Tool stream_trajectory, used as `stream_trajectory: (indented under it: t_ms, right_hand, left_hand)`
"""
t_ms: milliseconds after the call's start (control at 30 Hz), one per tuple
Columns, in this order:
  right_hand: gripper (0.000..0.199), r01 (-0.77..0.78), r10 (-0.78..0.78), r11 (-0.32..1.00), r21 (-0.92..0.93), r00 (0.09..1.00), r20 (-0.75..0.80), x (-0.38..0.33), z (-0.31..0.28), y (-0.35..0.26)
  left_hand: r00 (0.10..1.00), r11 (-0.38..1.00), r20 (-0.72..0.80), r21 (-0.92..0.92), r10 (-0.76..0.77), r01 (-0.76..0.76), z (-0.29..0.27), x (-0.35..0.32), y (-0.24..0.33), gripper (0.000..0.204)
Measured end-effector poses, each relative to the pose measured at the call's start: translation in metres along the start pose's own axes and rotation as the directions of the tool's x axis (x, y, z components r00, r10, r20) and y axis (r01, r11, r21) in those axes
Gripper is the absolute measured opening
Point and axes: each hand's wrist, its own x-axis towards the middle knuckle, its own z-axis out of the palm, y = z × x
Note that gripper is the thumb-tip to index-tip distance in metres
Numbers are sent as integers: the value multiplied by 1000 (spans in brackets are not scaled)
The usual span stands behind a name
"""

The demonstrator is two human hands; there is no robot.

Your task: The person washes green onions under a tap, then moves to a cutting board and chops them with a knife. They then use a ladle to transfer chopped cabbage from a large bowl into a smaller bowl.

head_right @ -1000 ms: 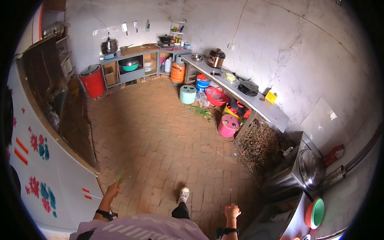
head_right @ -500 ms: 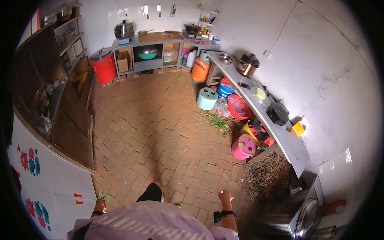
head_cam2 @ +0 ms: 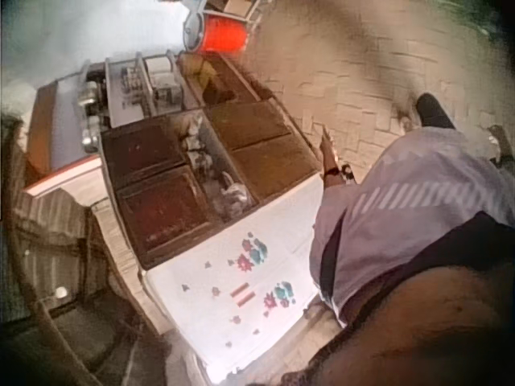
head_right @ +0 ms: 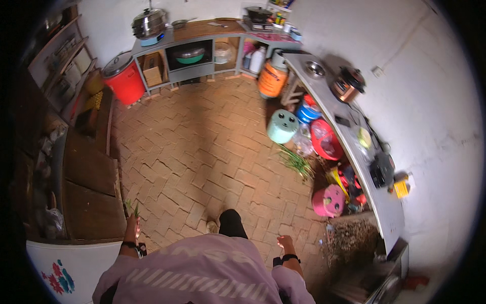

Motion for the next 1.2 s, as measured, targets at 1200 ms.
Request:
stream_trajectory:
  t_ms: [1200]
  right_hand:
    - [37,381,-424,872,-308,902,-86,508,-292,-1055]
  left_hand:
    - [920,508,206,783,333,-359,568,385,857,53]
